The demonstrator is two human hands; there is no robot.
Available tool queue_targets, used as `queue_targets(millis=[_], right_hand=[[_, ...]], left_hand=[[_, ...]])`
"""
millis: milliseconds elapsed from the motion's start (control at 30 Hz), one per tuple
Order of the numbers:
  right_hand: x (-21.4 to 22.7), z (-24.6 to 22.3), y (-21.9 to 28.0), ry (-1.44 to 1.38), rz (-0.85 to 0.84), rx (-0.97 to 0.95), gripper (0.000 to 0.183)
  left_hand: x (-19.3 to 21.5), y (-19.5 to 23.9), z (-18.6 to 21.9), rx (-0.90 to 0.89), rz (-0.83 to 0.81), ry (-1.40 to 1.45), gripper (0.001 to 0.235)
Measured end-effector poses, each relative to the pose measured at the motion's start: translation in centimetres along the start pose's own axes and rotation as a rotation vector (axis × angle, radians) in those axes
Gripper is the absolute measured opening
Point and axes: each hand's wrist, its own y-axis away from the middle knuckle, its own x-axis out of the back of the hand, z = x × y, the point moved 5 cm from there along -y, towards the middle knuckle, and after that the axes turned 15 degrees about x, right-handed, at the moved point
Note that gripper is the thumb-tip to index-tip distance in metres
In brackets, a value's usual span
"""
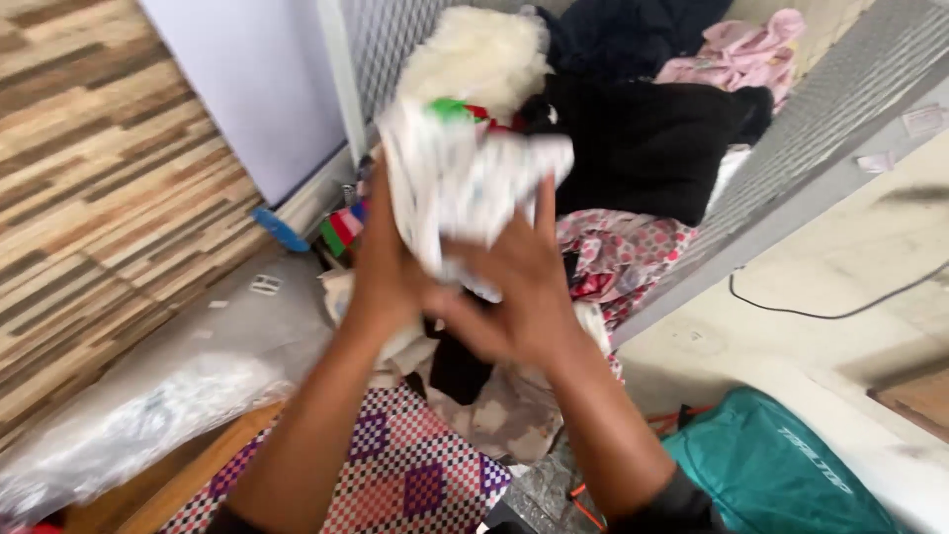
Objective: The person folds a pair of patterned shorts and places them on a stack. They then pick up a black garment, turn it inside out, and fold it neatly on the floor. Finally, they pick up a dark blue garment from a pile of clothes.
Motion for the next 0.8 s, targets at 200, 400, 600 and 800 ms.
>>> queue_targets(millis=[200, 400, 600, 800], right_hand=[[-1.2, 12.4, -0.7, 0.155, -0.176, -0.51, 0.065], [-0.4, 14.6, 5.9, 0.66, -0.295, -0.647, 0.048], [-1.9, 15.1, 7.9, 0.777, -0.528, -0.719, 0.064], [1.1, 14.3, 6.4, 0.44, 0.199, -0.643, 0.048]], left_hand=[[-3.3, -9.9, 0.3, -0.043, -0.053, -0.482, 0.063], [-8.4, -6.8, -2.0, -0.433, -0.105, -0.623, 0.042], [-9.5, -8.8, -4.3, -0.262, 0.051, -0.98, 0.066], [-7.6, -6.8, -0.5, -0.291, -0.039, -0.608, 0.054]])
